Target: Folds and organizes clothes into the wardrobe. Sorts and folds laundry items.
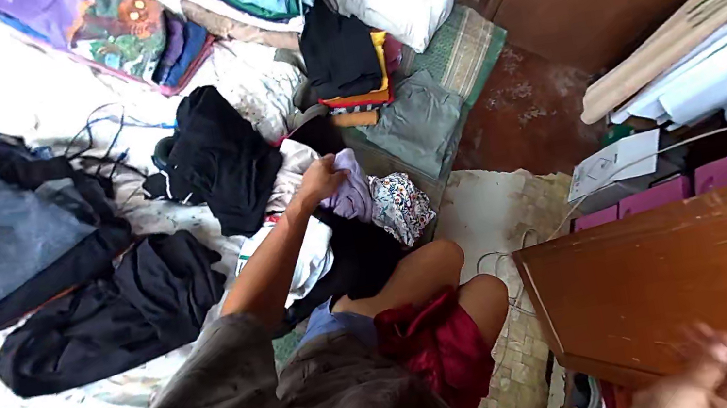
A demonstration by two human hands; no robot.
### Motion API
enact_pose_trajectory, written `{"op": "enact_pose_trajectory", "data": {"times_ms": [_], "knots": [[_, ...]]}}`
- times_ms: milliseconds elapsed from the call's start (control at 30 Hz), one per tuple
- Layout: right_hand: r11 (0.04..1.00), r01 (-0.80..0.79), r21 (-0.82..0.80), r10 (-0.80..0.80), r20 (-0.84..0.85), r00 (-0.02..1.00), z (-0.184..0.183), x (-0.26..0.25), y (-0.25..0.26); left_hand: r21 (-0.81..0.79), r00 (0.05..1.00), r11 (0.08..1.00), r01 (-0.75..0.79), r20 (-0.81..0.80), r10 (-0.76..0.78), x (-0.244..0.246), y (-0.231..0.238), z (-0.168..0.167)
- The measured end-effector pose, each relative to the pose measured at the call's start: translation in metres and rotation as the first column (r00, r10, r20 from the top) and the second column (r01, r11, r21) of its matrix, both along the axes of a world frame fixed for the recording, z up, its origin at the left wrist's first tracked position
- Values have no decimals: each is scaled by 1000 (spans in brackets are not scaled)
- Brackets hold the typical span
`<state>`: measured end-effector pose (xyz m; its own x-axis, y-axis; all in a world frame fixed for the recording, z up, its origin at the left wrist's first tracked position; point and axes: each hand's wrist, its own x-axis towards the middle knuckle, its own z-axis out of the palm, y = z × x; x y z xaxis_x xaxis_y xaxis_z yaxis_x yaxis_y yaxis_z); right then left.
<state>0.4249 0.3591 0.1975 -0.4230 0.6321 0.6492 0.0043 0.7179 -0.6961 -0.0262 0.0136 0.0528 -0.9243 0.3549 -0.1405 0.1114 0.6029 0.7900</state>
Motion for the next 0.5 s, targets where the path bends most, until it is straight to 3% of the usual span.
{"op": "enact_pose_trajectory", "data": {"times_ms": [100, 200, 300, 367, 433, 500], "knots": [[951, -306, 45, 306, 11, 952, 6, -71, -16, 216, 923, 928, 304, -307, -231, 0, 6, 96], [871, -489, 53, 486, 54, 872, 33, -142, -36, 231, 761, 772, 592, -475, -441, -5, 11, 186], [797, -593, 118, 592, 50, 805, 68, -214, -55, -12, 488, 618, 786, -601, -633, -4, 33, 261], [704, -691, 162, 694, 49, 719, 90, -259, -63, -164, 313, 520, 838, -637, -705, 6, 55, 299], [581, -807, 110, 810, 20, 586, 107, -294, -70, -315, 172, 494, 810, -678, -714, 20, 76, 329], [525, -851, 22, 850, -60, 523, 116, -312, -75, -461, 69, 554, 694, -723, -688, 32, 93, 349]]}}
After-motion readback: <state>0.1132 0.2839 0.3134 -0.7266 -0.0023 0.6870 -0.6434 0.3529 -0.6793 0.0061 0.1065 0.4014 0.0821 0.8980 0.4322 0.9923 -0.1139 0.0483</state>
